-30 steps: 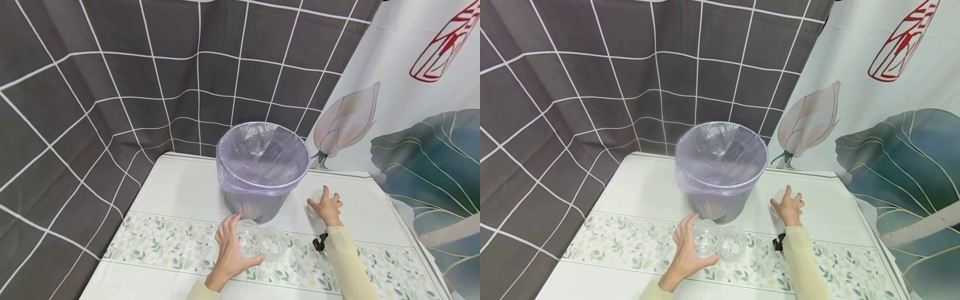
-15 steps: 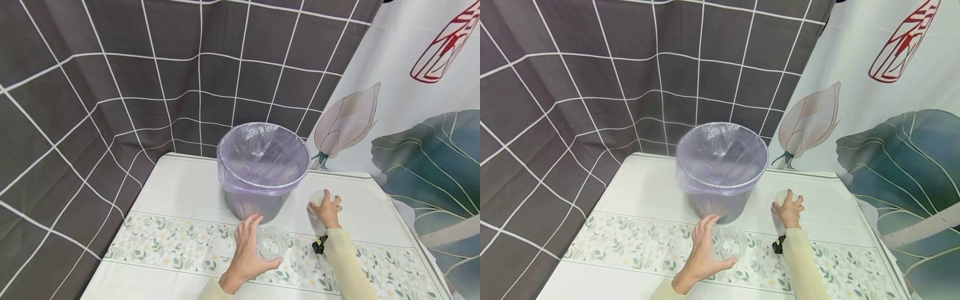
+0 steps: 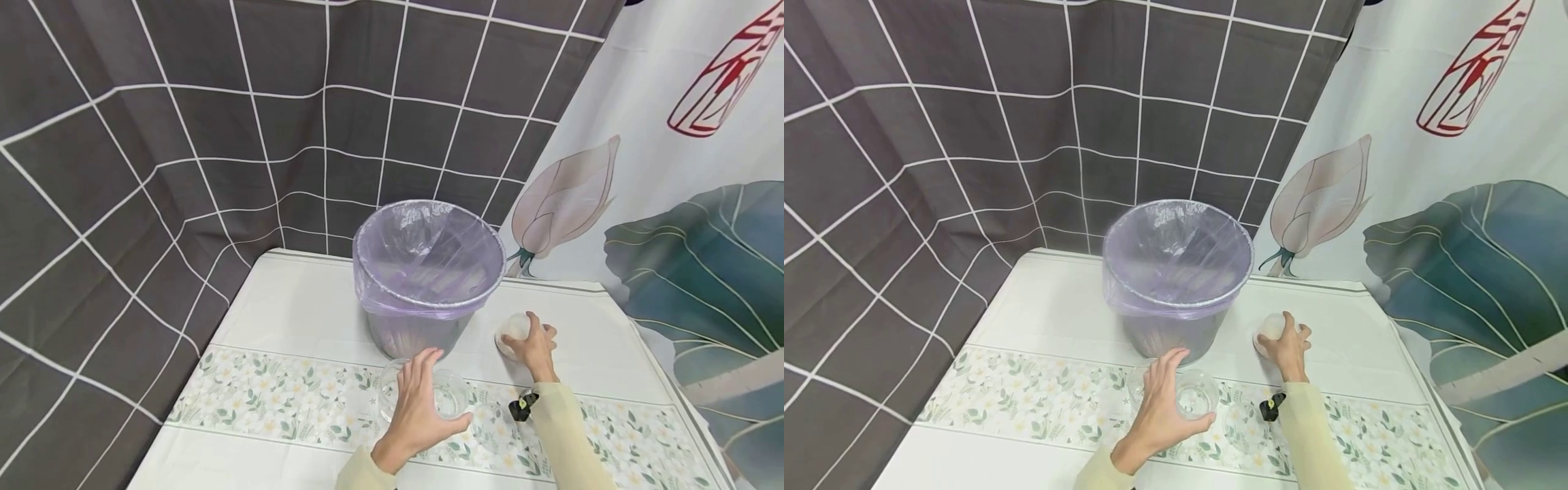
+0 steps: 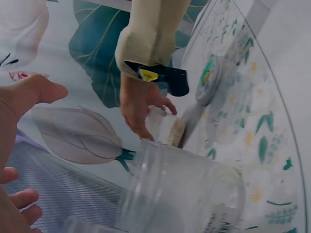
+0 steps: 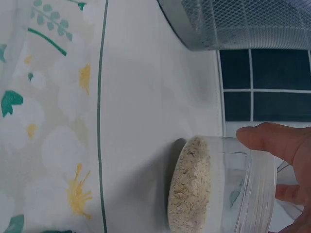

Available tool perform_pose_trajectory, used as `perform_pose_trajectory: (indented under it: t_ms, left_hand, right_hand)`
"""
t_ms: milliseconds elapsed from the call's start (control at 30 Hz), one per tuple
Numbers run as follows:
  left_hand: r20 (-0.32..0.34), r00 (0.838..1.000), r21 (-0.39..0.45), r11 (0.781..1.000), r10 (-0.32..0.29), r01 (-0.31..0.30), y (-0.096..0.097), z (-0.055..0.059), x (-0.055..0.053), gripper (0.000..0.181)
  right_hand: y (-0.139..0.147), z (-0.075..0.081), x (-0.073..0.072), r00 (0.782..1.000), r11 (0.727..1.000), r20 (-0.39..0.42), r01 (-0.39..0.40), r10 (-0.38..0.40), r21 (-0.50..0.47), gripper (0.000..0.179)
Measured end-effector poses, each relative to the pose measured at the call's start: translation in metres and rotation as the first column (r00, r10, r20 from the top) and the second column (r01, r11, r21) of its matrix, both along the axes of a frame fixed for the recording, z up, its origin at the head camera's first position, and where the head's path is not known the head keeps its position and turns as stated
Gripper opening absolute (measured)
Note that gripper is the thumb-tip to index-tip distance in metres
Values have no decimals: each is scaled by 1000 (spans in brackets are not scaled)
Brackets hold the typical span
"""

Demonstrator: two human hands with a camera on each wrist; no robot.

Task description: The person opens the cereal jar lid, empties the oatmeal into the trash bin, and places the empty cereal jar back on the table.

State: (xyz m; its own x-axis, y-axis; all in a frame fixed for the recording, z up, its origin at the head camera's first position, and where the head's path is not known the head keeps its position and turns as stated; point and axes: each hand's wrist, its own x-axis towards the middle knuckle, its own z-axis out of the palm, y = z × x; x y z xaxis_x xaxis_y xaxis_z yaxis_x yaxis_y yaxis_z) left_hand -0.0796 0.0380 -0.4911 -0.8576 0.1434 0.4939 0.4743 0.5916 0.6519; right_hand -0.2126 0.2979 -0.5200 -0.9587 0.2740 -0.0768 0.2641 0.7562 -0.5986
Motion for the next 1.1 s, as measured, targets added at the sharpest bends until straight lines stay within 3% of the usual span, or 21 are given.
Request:
perform_pose_trajectory:
  t_ms: [200, 500, 733, 1100]
  left_hand:
    - [-32, 999, -6, 1000, 1, -1, 0, 7, -2, 98]
    - [-46, 999, -54, 998, -19, 17, 3, 4, -5, 103]
    - [-47, 998, -90, 995, -37, 33, 5, 3, -6, 104]
    - [-50, 997, -93, 994, -55, 50, 6, 1, -7, 108]
  right_hand:
    - [-10, 11, 13, 1000, 1000, -26, 1, -1, -19, 89]
    - [-34, 36, 43, 993, 995, -93, -85, 80, -57, 90]
    - [-56, 54, 67, 976, 990, -190, -119, 102, -80, 88]
    - [-93, 76, 103, 951, 976, -276, -178, 139, -124, 85]
